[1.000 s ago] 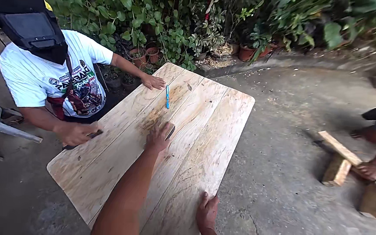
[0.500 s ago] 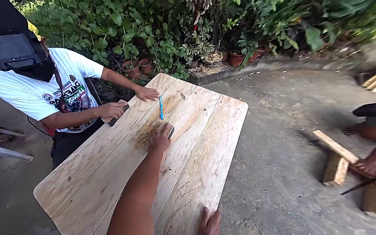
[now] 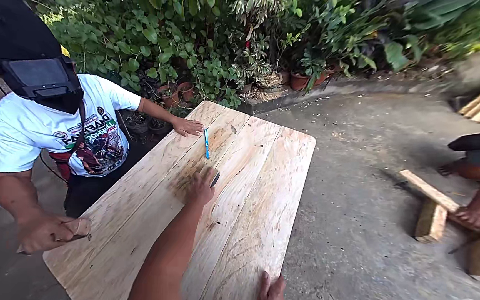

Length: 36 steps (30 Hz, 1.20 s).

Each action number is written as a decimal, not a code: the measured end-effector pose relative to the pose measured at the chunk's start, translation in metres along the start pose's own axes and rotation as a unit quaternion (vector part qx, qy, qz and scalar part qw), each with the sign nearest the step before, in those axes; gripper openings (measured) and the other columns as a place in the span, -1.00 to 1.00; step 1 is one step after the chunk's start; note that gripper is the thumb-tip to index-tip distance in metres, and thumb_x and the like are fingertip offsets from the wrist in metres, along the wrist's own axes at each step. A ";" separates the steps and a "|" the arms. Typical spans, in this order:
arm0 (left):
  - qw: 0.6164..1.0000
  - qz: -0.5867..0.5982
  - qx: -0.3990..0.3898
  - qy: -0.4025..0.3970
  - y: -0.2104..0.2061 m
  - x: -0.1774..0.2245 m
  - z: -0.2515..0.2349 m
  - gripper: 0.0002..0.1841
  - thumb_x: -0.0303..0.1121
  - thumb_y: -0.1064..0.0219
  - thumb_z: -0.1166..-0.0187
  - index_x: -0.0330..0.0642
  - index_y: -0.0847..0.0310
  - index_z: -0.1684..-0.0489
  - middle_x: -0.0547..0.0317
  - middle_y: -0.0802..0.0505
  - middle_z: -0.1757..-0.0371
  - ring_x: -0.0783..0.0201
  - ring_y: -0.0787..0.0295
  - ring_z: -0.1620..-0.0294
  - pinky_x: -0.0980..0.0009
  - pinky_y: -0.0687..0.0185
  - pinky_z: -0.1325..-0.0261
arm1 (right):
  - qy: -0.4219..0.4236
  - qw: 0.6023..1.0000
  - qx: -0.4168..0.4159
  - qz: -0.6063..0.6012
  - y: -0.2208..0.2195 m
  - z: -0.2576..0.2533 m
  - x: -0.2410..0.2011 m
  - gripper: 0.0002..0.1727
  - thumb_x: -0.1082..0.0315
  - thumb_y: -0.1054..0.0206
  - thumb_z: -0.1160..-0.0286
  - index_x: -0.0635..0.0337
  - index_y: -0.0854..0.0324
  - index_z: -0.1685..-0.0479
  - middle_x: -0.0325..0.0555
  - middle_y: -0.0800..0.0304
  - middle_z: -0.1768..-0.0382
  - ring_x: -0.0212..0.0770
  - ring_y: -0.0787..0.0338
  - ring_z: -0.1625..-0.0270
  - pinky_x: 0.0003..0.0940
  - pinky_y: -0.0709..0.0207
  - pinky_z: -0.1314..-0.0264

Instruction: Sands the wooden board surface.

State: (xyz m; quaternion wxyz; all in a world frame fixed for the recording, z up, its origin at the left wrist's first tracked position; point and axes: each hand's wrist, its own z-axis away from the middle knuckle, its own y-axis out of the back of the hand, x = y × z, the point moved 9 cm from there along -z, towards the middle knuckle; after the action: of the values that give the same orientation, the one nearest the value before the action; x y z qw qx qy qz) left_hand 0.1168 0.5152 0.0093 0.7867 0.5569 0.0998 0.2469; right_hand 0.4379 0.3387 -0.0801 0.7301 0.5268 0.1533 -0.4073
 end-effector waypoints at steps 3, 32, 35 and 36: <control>1.000 0.016 0.005 0.001 0.006 0.021 -0.036 -0.14 -0.07 -0.30 -0.65 0.54 0.17 -0.93 -0.49 -0.26 -0.75 -0.45 -0.36 -0.65 -0.35 -0.41 -0.47 | -0.009 1.000 0.007 0.007 -0.001 -0.002 0.003 -0.23 0.10 0.03 -0.88 0.60 0.08 -0.78 0.59 -0.52 -0.49 0.41 -0.66 -0.49 0.19 -0.44 -0.59; 0.997 -0.030 -0.044 -0.060 -0.052 0.048 0.095 -0.16 0.00 -0.23 -0.71 0.58 0.27 -0.93 -0.44 -0.29 -0.74 -0.38 -0.47 -0.56 -0.19 -0.52 -0.39 | -0.037 0.999 -0.011 -0.012 -0.005 -0.007 0.008 -0.27 0.06 0.01 -0.89 0.42 0.03 -0.82 0.39 -0.57 -0.53 0.25 -0.69 -0.51 0.10 -0.48 -0.59; 0.996 -0.032 -0.047 -0.063 -0.065 0.037 0.114 -0.14 0.01 -0.27 -0.68 0.61 0.26 -0.93 -0.42 -0.32 -0.73 -0.39 -0.47 -0.55 -0.20 -0.52 -0.37 | -0.023 0.999 -0.018 -0.040 -0.006 -0.008 0.007 -0.28 0.08 0.02 -0.90 0.44 0.03 -0.81 0.41 -0.50 -0.58 0.25 -0.65 -0.55 0.09 -0.44 -0.62; 0.996 -0.038 -0.049 -0.070 -0.071 0.030 0.129 -0.14 0.02 -0.29 -0.66 0.62 0.23 -0.92 -0.41 -0.34 -0.73 -0.38 -0.49 -0.54 -0.20 -0.55 -0.36 | -0.021 0.998 -0.022 -0.047 -0.007 -0.009 0.007 -0.29 0.09 0.03 -0.90 0.43 0.03 -0.81 0.41 -0.48 -0.59 0.24 -0.64 -0.56 0.09 -0.44 -0.63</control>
State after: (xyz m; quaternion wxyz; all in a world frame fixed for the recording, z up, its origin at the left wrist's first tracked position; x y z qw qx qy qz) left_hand 0.2180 0.4047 -0.0067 0.8266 0.5297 0.0536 0.1823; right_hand 0.4390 0.3433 -0.0923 0.7241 0.4946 0.1719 -0.4489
